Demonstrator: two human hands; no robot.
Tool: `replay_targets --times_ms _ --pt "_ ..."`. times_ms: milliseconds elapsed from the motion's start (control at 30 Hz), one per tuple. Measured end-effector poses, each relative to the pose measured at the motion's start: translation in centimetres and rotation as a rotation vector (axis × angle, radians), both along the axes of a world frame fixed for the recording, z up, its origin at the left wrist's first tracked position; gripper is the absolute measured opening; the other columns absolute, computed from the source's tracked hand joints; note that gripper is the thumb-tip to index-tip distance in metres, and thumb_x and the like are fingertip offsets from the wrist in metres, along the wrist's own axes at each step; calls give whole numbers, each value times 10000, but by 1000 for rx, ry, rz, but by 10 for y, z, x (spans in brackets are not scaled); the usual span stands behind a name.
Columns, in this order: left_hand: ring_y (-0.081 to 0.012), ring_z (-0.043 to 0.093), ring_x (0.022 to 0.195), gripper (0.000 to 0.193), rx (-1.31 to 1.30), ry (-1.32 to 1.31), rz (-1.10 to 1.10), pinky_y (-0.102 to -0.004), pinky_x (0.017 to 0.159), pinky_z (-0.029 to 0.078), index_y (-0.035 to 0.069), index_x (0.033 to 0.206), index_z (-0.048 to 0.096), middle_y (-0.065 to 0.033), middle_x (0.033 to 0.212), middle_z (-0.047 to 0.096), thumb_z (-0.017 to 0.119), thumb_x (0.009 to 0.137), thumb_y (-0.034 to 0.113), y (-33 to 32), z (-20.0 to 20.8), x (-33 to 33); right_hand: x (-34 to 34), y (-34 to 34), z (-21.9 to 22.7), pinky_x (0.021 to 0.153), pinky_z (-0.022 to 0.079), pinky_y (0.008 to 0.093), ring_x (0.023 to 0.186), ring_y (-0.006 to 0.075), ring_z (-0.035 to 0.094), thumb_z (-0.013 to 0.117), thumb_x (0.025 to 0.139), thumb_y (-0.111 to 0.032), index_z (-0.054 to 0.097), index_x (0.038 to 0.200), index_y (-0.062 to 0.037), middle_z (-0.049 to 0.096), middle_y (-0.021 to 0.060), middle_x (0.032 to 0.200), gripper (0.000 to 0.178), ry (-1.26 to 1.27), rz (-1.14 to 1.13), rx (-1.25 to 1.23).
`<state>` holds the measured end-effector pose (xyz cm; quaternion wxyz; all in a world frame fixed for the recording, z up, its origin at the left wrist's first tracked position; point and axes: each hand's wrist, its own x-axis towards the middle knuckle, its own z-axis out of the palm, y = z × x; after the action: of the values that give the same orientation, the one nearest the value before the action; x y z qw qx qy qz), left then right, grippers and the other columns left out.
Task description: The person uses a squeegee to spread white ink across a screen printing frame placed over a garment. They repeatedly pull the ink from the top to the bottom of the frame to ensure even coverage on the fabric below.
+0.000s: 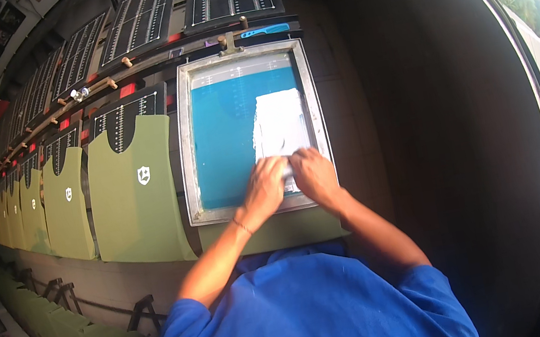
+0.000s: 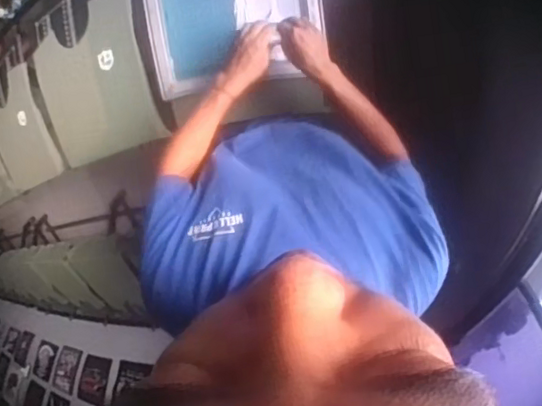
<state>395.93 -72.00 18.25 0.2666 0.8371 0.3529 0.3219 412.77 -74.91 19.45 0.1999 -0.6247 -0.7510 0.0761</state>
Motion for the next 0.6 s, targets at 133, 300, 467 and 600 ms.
replay_targets --times_ms 133,300,467,600 --pt "-352 539 1116 364 -87 65 9 -434 1001 438 -37 1163 588 -169 1180 593 563 801 -40 -56 -12 -10 -20 -52 -10 785 545 398 937 309 636 596 774 -41 673 931 -30 674 124 994 175 24 -48 -61" --pt "-365 543 1110 351 -39 13 35 -427 994 457 -29 1128 589 -171 1166 600 526 787 -86 -6 -33 6 -6 -1 -26 766 544 395 900 303 638 600 759 -25 683 894 -36 671 119 925 159 -4 -64 16" --pt "-390 543 956 181 70 -66 32 -454 858 460 10 957 557 -163 986 584 586 793 -60 100 -23 34 21 108 -12 786 543 398 904 295 657 593 776 -67 709 871 -36 694 139 896 153 -168 -37 -76" --pt "-382 550 1011 285 35 -19 34 -444 907 462 0 1048 581 -157 1056 600 604 773 -74 98 -7 28 19 101 3 804 533 401 900 309 651 585 779 -50 704 876 -39 687 138 916 154 -101 -17 16"
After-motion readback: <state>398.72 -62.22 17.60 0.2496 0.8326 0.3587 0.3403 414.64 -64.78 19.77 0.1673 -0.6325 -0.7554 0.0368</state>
